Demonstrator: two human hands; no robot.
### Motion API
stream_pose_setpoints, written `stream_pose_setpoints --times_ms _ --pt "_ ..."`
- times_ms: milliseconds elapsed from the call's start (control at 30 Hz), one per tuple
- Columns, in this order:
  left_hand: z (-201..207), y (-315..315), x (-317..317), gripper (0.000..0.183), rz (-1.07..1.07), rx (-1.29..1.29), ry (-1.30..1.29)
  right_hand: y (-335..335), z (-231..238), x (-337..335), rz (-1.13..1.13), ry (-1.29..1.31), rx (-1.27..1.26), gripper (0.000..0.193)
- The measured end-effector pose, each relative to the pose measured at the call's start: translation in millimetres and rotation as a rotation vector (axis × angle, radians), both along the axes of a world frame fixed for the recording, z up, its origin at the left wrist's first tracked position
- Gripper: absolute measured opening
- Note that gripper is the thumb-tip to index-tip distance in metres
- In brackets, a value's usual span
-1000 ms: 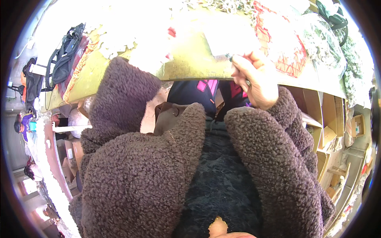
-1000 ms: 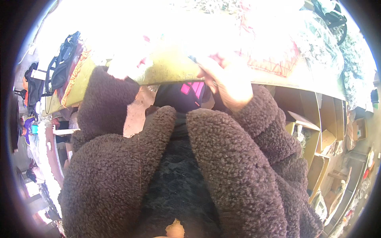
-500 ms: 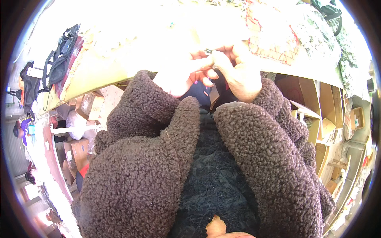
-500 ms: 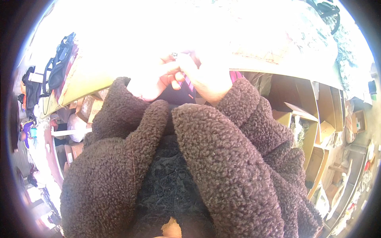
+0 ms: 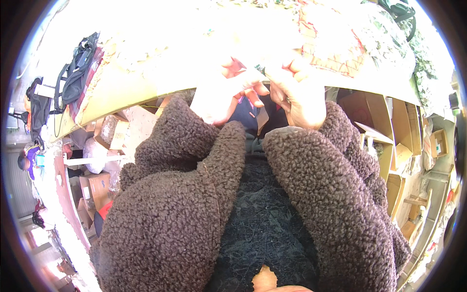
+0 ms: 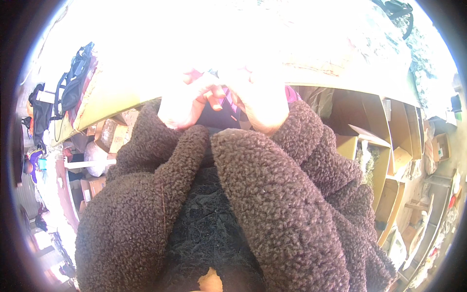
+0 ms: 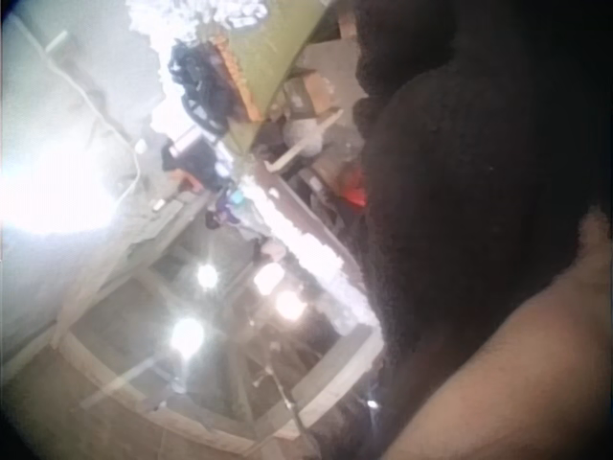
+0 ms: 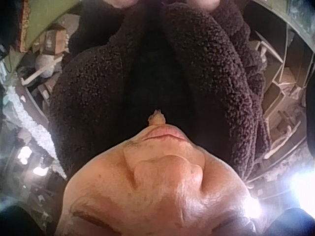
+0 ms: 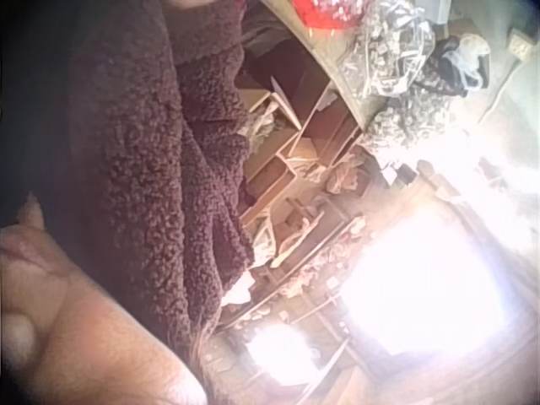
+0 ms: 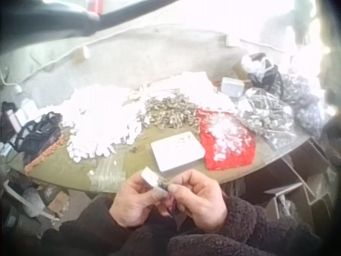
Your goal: The person repeatedly picks up small metallic components and a white rectangular piece from a cluttered table, then manipulates them together with both hands. The person appears to be assembling or attaching the small parts to the white piece in a repetitive cycle.
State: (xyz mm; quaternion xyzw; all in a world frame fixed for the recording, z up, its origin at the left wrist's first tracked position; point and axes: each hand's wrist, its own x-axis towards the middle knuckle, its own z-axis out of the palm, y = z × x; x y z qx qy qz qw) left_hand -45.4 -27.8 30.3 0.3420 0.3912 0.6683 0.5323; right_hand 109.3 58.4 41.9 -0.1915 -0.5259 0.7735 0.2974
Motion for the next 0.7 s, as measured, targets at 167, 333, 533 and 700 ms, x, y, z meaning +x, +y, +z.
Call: stream_pose_setpoints --times_ms 167,333,533,700 --pt "0 -1 5 0.017 0.049 0.039 -0.013 -3 3 -3 0.019 -0.048 -0.103 0.016" --pt "2 -4 1 0.025 -0.019 0.059 -0.024 -16 11 -2 -0.105 -0.09 0.13 0.014" --pt "-1 -10 -2 0.028 0.015 0.156 0.007 -30 10 1 -0.066 -0.001 0.351 0.019" --pt "-3 -8 -3 0.024 0.083 0.003 0.127 -26 -5 -10 -0.079 0.017 0.236 0.022"
